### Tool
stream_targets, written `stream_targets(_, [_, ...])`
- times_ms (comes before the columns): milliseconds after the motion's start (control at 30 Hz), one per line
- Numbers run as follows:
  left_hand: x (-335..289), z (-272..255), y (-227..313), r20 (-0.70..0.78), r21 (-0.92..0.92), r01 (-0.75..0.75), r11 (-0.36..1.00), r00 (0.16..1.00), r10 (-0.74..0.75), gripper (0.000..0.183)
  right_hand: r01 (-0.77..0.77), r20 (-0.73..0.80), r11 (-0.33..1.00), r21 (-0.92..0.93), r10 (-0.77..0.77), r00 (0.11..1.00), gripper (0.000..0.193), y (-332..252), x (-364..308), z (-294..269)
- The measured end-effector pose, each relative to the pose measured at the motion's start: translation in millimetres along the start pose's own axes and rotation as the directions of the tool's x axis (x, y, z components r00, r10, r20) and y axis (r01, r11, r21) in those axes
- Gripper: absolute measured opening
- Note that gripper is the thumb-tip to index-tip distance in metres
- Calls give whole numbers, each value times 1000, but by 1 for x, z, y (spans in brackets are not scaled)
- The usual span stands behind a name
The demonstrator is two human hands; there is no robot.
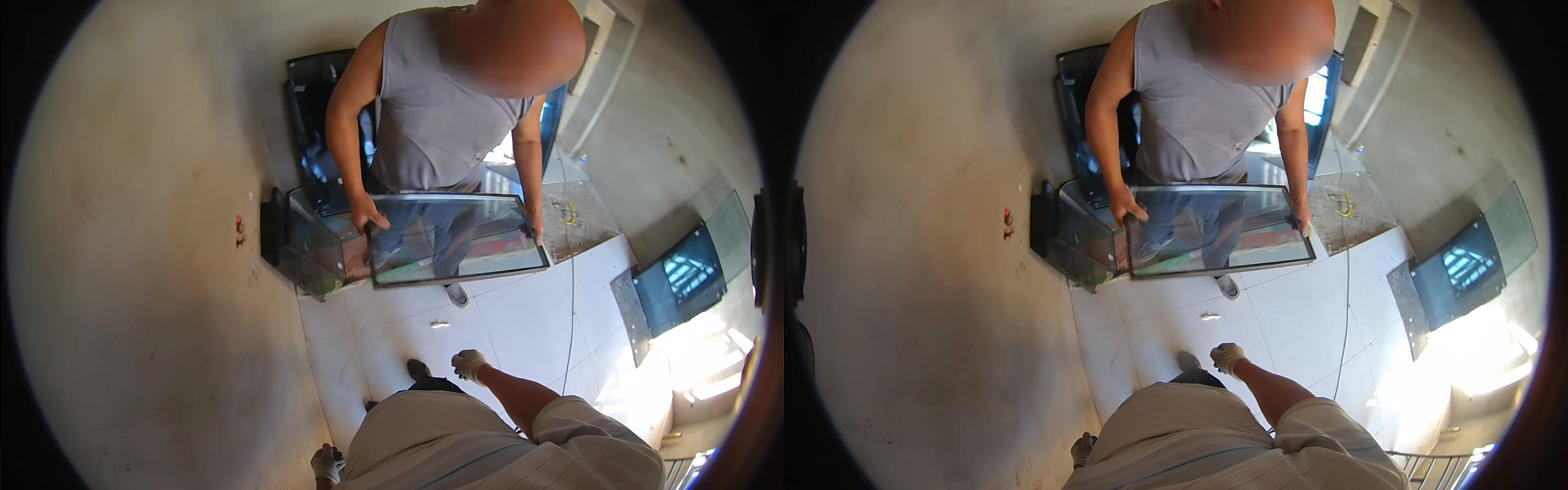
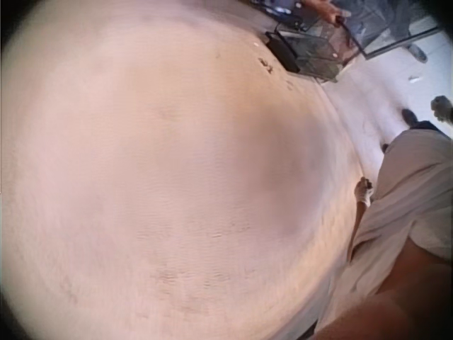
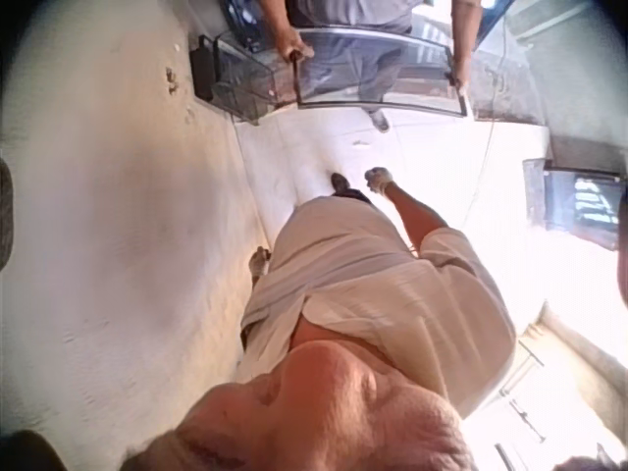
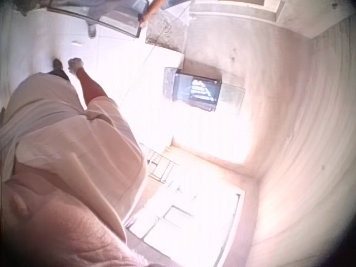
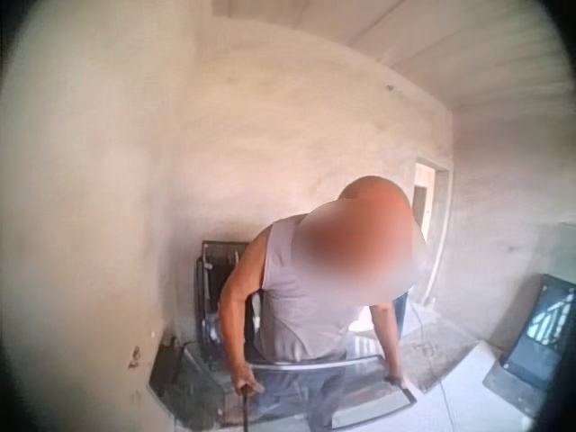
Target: The person installs a window frame by hand, positioning and securing the frame along the window opening. They handle plastic-wrapped components and align the frame with the wall, then later pick up a glass pane from the floor.
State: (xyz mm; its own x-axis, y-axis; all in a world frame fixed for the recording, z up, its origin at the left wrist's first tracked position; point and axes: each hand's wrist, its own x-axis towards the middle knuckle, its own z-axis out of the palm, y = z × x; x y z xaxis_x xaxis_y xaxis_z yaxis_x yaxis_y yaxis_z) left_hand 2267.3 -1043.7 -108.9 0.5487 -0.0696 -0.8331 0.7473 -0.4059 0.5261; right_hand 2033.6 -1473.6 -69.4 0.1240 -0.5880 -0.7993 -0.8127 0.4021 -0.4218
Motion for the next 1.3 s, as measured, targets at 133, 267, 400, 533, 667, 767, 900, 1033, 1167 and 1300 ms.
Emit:
stream_targets(133, [21, -20, -2, 115, 149, -128, 980, 987, 112, 29, 54, -27, 998, 17, -54, 998, 30, -1, -7, 14])
stream_targets(267, [15, -15, 0, 109, 159, -158, 975, 984, 141, 29, 103, -18, 995, -10, -103, 994, 32, -1, -10, 13])
stream_targets(400, [12, -12, 5, 146, 197, -139, 971, 983, 111, 27, 214, -29, 974, -75, -217, 976, 33, 17, 13, 24])
stream_targets(533, [13, -32, -6, 146, 253, -133, 958, 984, 98, 24, 232, 8, 956, -179, -235, 972, 36, -6, -2, 35])
stream_targets(667, [12, -14, 0, 89, 134, -30, 991, 996, 18, 23, 271, -15, 949, -163, -277, 961, 34, -16, 9, 33])
stream_targets(767, [12, -7, 4, 37, 55, 44, 997, 998, -46, 22, 295, -8, 929, -226, -304, 953, 36, -39, 12, 34])
stream_targets(900, [29, 7, 9, 23, -66, 81, 995, 997, -79, 23, 276, 45, 940, -200, -273, 961, 40, -71, 34, 27])
stream_targets(1033, [38, 25, 30, 6, -73, 28, 997, 1000, -27, 25, 307, 84, 924, -228, -296, 952, 39, -111, 66, 25])
stream_targets(1167, [26, 74, 62, -99, -77, 44, 996, 994, -52, 26, 386, 150, 884, -262, -358, 921, 40, -153, 99, 1])
stream_targets(1300, [79, 92, 54, 9, -259, 174, 950, 984, -178, 27, 430, 144, 853, -297, -405, 903, 37, -186, 153, -21])
